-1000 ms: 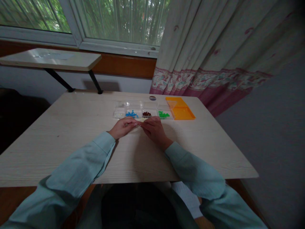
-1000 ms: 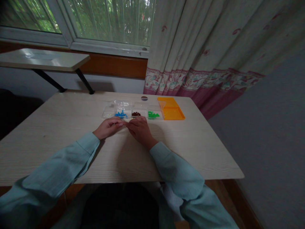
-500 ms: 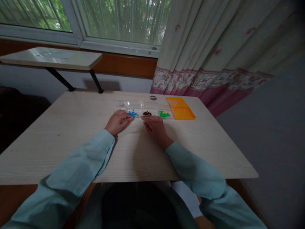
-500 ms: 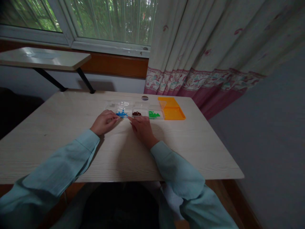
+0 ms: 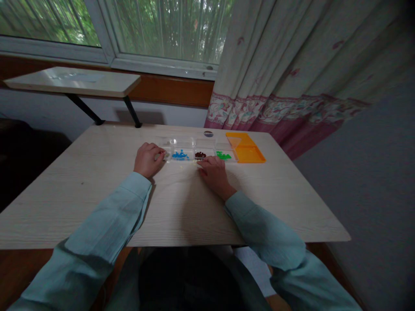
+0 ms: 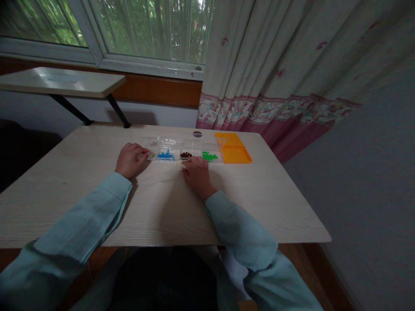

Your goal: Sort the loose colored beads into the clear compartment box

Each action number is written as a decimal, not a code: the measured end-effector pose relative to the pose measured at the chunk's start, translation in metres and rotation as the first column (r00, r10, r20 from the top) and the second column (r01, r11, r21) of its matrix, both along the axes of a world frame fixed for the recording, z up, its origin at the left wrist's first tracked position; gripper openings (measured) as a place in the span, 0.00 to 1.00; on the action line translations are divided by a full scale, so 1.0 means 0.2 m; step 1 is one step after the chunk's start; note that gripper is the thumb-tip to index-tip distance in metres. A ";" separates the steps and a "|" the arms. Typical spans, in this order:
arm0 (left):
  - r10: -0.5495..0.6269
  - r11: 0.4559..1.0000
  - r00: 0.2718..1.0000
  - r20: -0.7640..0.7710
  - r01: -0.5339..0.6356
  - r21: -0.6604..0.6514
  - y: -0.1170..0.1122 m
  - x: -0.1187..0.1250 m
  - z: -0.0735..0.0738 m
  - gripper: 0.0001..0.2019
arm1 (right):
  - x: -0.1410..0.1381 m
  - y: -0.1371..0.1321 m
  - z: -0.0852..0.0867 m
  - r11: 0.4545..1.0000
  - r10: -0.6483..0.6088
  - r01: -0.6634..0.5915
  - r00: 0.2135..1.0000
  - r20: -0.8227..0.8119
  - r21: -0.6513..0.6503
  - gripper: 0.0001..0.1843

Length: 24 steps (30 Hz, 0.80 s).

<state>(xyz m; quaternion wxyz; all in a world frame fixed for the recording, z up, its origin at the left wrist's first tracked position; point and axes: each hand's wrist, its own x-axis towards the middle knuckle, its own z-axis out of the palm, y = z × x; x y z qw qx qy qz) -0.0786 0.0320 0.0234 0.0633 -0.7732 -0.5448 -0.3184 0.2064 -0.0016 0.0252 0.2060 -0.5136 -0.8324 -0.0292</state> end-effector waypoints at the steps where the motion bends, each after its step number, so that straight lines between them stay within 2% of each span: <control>1: 0.003 1.000 1.000 0.006 -0.003 0.002 0.00 0.00 0.00 0.14 | 0.00 0.00 0.00 1.000 0.006 -0.006 1.000 0.000 0.003 0.14; 8: -0.007 1.000 1.000 0.026 0.007 -0.002 0.00 0.00 -0.01 0.14 | 0.00 0.01 -0.01 1.000 0.023 -0.022 0.999 -0.034 0.014 0.09; 14: 0.002 1.000 1.000 0.010 -0.002 0.008 0.00 0.00 -0.01 0.14 | 0.00 0.01 0.02 1.000 0.006 -0.007 1.000 -0.025 -0.015 0.08; 24: 0.065 0.998 0.997 -0.040 -0.065 0.006 0.01 -0.02 -0.02 0.15 | 0.00 0.01 0.02 1.000 0.005 -0.005 1.000 -0.021 -0.023 0.09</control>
